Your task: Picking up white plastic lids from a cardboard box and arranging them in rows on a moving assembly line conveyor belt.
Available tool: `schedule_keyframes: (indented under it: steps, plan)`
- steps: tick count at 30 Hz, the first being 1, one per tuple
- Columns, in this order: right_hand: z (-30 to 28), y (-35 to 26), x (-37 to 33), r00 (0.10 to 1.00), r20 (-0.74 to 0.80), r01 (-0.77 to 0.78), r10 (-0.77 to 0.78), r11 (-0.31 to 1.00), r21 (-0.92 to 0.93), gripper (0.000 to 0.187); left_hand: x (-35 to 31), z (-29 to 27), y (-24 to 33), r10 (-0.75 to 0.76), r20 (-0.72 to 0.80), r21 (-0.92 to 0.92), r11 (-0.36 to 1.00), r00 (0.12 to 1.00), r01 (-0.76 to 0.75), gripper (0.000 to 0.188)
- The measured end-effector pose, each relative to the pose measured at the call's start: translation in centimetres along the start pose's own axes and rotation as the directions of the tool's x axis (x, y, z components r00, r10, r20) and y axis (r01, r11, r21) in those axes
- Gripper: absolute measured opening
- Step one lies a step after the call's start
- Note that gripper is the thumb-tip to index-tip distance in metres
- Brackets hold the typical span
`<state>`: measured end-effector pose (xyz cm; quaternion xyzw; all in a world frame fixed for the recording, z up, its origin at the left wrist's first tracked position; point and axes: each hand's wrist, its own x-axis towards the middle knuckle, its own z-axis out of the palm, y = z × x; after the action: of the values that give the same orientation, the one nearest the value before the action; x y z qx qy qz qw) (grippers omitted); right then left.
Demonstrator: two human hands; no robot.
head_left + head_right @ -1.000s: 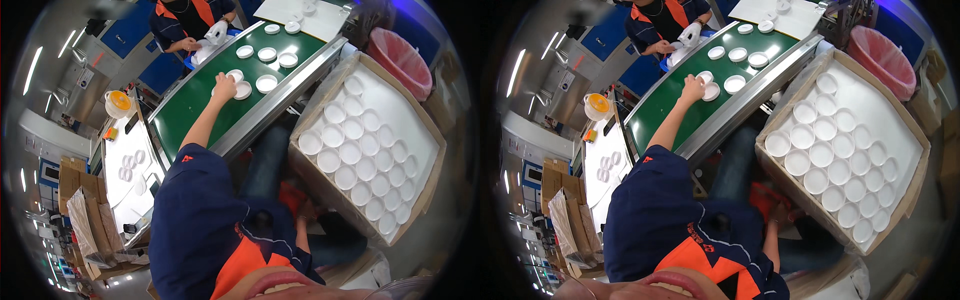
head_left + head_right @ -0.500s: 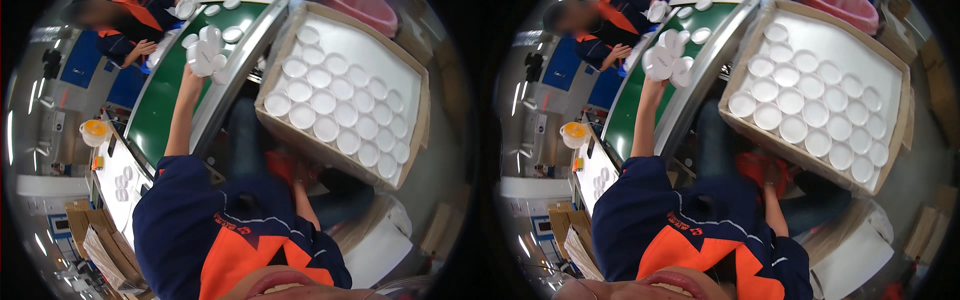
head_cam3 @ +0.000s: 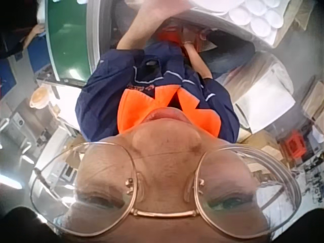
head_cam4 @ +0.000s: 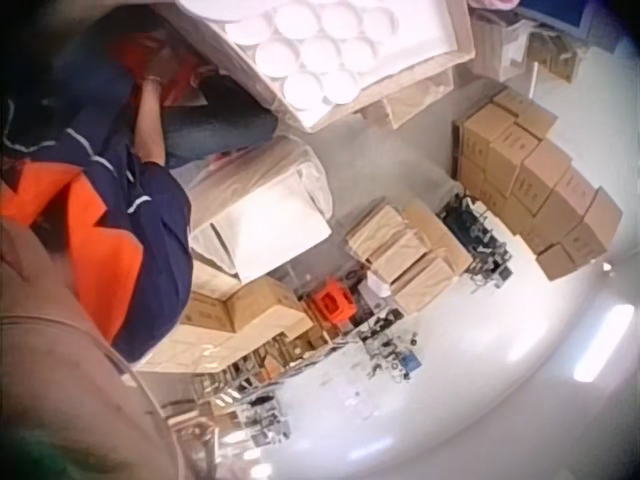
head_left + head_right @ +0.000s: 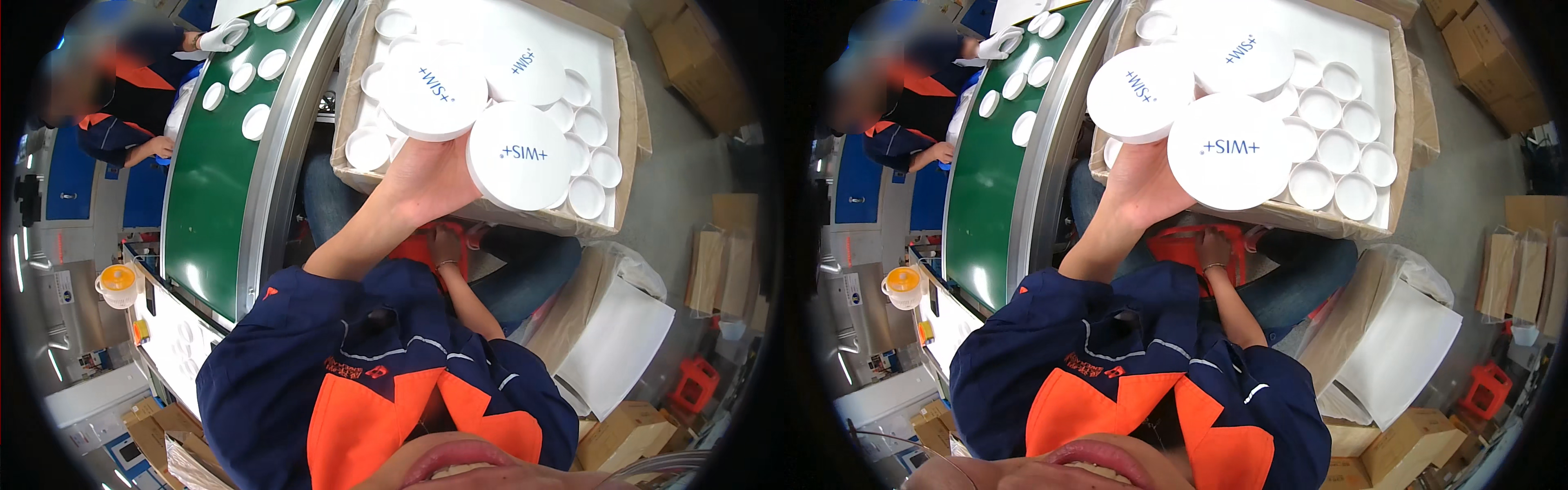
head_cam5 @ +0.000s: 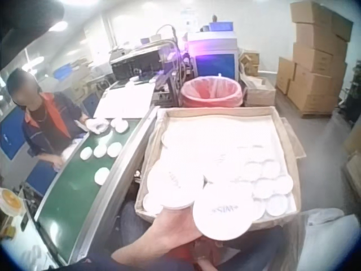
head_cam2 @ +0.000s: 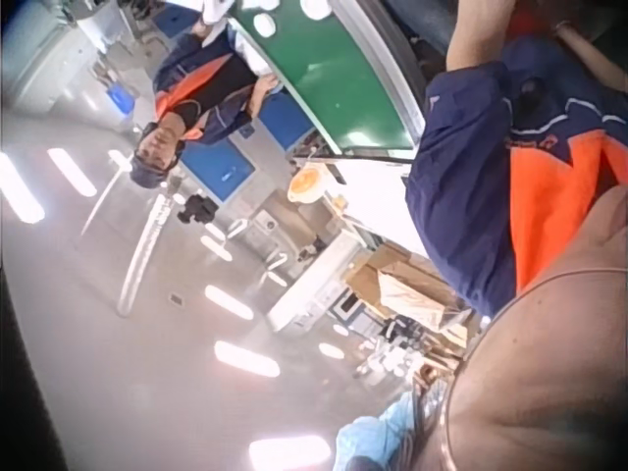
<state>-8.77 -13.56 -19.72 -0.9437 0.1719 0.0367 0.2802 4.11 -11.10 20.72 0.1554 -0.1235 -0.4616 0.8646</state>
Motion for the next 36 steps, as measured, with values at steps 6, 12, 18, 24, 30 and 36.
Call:
schedule_keyframes:
  steps: [6, 12, 18, 24, 30, 36]
  plan:
    - [-0.4, -0.2, 0.0, 0.999, -0.048, 0.015, -0.015, 1.000, -0.004, 0.028, 0.8, 0.4, -0.5, -0.009, -0.001, -0.001, 1.000, 1.000, 0.009, 0.041]
    - [-2.8, -2.0, 0.1, 0.998, -0.040, -0.039, 0.038, 0.999, -0.002, 0.026, 9.0, -0.9, -1.2, 0.406, -0.076, 0.616, 0.738, 0.911, -0.277, 0.032]
    - [-1.9, -0.9, -0.2, 0.997, -0.072, 0.023, -0.021, 0.999, 0.030, 0.027, 26.8, -4.8, -1.9, 0.375, 0.324, 0.929, -0.300, 0.868, -0.217, 0.025]
    - [-2.0, -1.6, 0.1, 0.991, 0.100, -0.087, 0.085, 0.996, 0.012, 0.026, 35.0, -9.2, -6.2, 0.089, 0.622, 0.504, -0.806, 0.778, -0.311, 0.015]
    - [-1.5, -0.8, -0.2, 0.997, -0.076, 0.003, -0.002, 1.000, 0.017, 0.021, 37.0, -11.8, -8.1, 0.063, 0.523, 0.451, -0.867, 0.850, -0.213, 0.015]
    - [-2.7, -1.4, 0.5, 0.999, 0.051, -0.011, 0.002, 0.984, 0.179, 0.023, 33.9, -12.1, -8.4, -0.072, 0.245, 0.444, -0.878, 0.967, -0.178, 0.035]
